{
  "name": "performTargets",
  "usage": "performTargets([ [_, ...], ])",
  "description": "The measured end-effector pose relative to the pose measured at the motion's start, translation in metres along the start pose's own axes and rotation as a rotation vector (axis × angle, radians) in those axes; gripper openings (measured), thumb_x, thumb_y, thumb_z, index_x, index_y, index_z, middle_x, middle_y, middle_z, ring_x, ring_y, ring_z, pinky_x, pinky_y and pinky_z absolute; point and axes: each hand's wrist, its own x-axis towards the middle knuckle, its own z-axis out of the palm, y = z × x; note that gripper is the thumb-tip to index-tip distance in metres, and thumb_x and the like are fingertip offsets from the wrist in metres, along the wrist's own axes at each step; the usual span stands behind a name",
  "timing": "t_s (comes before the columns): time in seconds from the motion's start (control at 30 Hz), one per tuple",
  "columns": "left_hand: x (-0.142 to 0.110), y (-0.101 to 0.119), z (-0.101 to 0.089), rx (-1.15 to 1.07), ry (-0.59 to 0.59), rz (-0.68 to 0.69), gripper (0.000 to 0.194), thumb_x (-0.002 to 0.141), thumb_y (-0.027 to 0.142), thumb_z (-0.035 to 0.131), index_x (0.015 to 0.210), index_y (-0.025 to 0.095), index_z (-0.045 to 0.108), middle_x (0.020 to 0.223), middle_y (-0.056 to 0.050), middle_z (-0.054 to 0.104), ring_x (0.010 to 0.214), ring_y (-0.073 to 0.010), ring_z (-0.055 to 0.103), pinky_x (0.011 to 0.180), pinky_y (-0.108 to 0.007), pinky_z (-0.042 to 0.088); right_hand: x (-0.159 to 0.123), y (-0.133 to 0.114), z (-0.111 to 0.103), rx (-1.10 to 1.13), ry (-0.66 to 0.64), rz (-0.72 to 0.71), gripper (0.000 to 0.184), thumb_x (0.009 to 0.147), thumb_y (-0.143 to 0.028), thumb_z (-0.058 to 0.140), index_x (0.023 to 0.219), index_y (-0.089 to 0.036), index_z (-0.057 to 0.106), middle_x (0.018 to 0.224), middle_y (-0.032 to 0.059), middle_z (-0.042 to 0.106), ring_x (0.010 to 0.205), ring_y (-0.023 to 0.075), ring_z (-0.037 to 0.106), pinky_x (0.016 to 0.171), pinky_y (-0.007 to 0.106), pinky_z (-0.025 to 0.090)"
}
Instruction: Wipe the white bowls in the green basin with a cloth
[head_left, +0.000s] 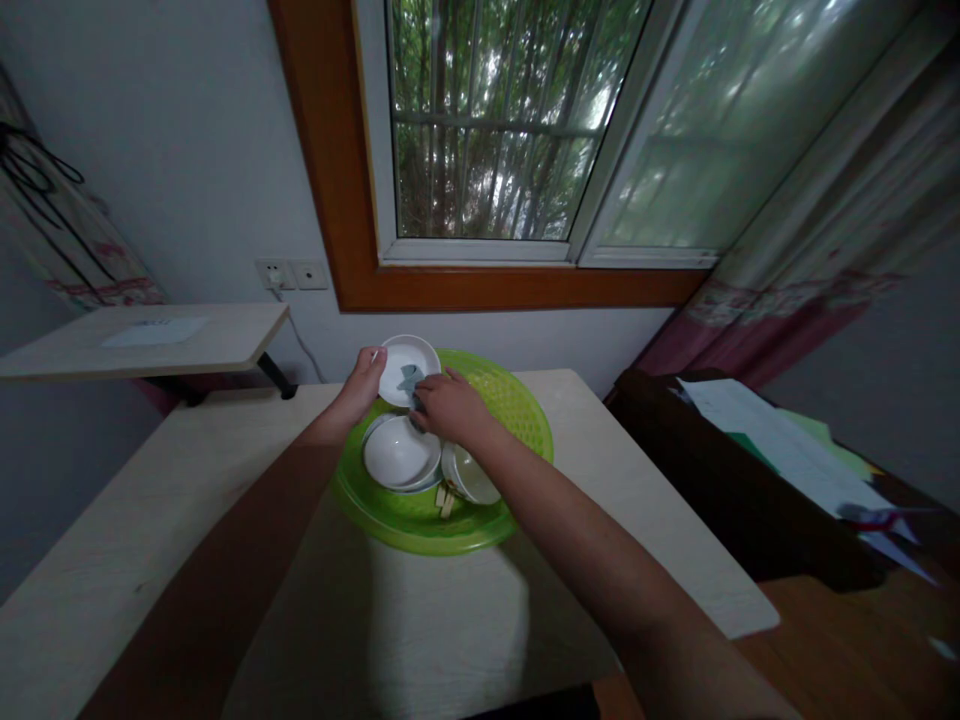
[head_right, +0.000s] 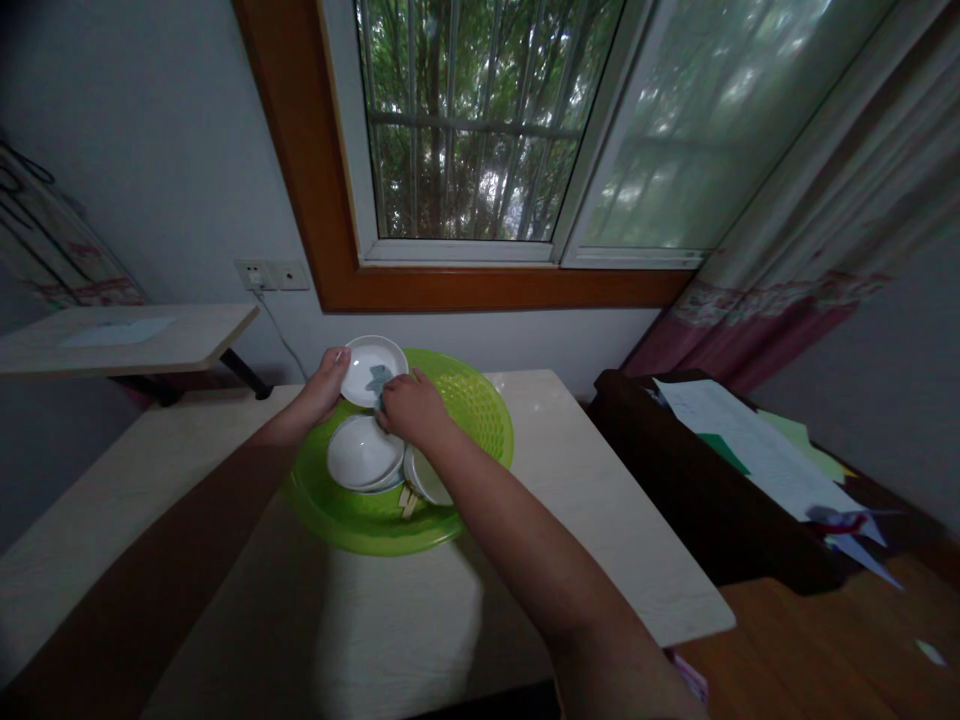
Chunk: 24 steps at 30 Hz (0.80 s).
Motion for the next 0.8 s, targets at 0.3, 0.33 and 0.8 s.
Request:
performTargets([
  [0.3,-0.002,0.003,0.001,-0.047,0.010,-0.024,0.046,0.088,0.066,0.060,0.106,0.023,0.051,0.087,-0.001,0.057,0.073,-0.0159,0.054,0.062,-0.027,0.045,0.001,-0.003,0.006,0.031,-0.022,-0.077,0.031,0.095,-0.027,0.063,0.120,-0.011,0.070,0.121,0.0161,0.072,0.113,0.0270,0.064,0.107,0.040,0.043],
  [0.33,-0.003,0.005,0.002,-0.058,0.006,-0.030,0.048,0.088,0.066,0.061,0.106,0.023,0.050,0.086,-0.001,0.057,0.072,-0.0160,0.054,0.062,-0.027,0.045,0.002,-0.003,0.006,0.046,-0.031,-0.103,0.034,0.095,-0.027,0.064,0.124,-0.011,0.069,0.123,0.0157,0.071,0.110,0.0266,0.064,0.102,0.038,0.046],
  [0.8,-0.010,0.021,0.005,-0.176,-0.059,-0.099,0.043,0.083,0.050,0.070,0.108,0.027,0.044,0.080,0.003,0.054,0.060,-0.0130,0.052,0.053,-0.024,0.040,0.005,0.000,-0.003,-0.118,-0.017,-0.143,0.025,0.103,-0.020,0.051,0.111,-0.016,0.074,0.115,0.0138,0.069,0.109,0.0274,0.057,0.090,0.038,0.048],
])
